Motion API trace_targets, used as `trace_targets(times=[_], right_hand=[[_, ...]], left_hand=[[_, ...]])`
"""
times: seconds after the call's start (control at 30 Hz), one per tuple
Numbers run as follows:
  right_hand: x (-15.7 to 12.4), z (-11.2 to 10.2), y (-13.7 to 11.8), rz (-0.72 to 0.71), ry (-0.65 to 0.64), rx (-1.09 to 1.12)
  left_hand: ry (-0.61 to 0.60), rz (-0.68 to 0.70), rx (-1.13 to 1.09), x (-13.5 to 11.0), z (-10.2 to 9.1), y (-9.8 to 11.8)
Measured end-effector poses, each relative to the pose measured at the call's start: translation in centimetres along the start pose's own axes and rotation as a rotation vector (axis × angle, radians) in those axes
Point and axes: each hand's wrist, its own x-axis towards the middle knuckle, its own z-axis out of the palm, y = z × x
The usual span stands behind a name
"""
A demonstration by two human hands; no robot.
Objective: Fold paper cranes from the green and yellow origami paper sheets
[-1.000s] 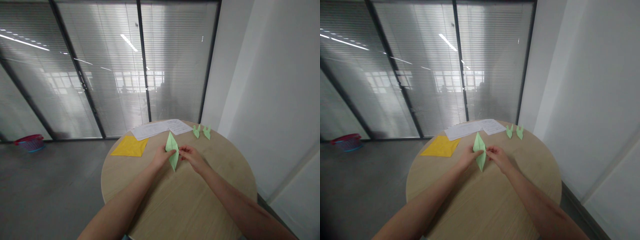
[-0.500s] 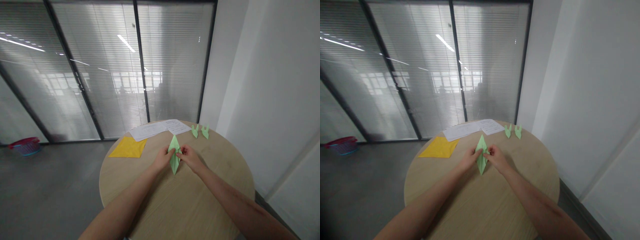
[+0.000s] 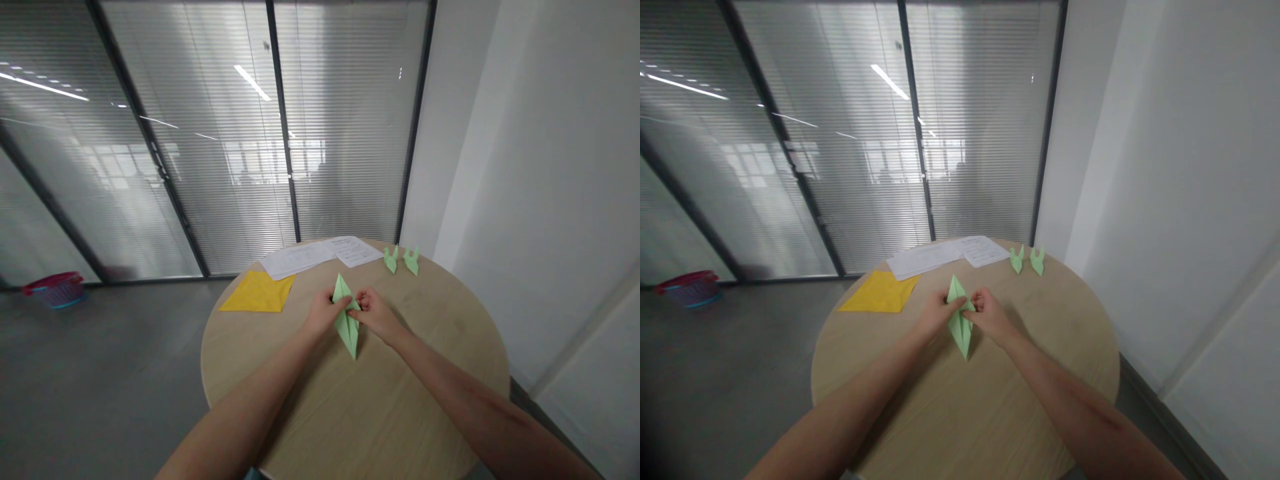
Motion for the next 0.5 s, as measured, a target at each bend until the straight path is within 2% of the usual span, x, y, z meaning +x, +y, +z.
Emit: trace_targets(times=[0.23, 0.4, 0.5], right_hand=[[-0.7, 0.2, -0.7, 0.091, -0.201, 0.016], [-0.8, -0.1, -0.9, 0.095, -0.285, -0.025], [-0.9, -0.4, -1.3, 0.127, -0.375, 0.045]], left_hand=[[0.103, -0.037, -0.023, 0.1, -0.4, -0.2], [0.169, -0.030, -0.087, 0.2, -0.7, 0.0], [0.191, -0.013, -0.110, 0.1, -0.8, 0.3]])
